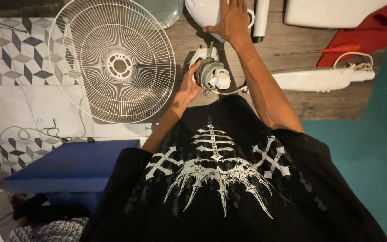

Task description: The person assembles an electric fan by screwing the neck housing, attaching the motor to the housing, and mounting the front grille. The person uses a screwdriver to secure the neck and handles the motor, housing, and grille by hand.

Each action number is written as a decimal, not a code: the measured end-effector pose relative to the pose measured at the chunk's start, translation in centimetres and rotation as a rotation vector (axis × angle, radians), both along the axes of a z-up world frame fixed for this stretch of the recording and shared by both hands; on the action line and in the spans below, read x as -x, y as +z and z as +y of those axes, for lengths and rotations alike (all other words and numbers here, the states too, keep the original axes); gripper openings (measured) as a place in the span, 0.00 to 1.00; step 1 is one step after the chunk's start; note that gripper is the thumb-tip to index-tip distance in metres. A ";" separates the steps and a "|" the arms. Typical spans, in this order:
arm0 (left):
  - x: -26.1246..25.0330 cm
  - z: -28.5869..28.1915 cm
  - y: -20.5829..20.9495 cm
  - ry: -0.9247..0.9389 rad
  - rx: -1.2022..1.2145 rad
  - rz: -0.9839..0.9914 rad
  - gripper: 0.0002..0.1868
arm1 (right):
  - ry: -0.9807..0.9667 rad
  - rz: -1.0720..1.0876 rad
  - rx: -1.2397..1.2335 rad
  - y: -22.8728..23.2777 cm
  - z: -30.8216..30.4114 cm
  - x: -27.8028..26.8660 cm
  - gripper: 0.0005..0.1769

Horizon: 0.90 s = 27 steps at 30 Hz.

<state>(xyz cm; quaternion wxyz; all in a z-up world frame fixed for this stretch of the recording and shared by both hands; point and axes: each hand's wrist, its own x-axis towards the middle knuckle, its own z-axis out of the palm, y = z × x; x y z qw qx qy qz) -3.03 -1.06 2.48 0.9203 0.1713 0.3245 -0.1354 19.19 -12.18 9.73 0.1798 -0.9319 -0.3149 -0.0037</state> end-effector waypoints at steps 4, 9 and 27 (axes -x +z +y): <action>-0.2 0.2 -0.1 0.002 -0.009 0.017 0.24 | -0.146 0.303 0.004 1.8 -1.2 0.4 0.57; -0.4 0.3 -0.8 0.020 -0.045 -0.014 0.24 | -0.273 0.424 -0.479 4.9 -5.0 2.6 0.54; -0.9 -2.5 -1.6 0.006 -0.393 -0.048 0.44 | -0.591 0.762 -1.558 -4.8 -16.5 15.6 0.49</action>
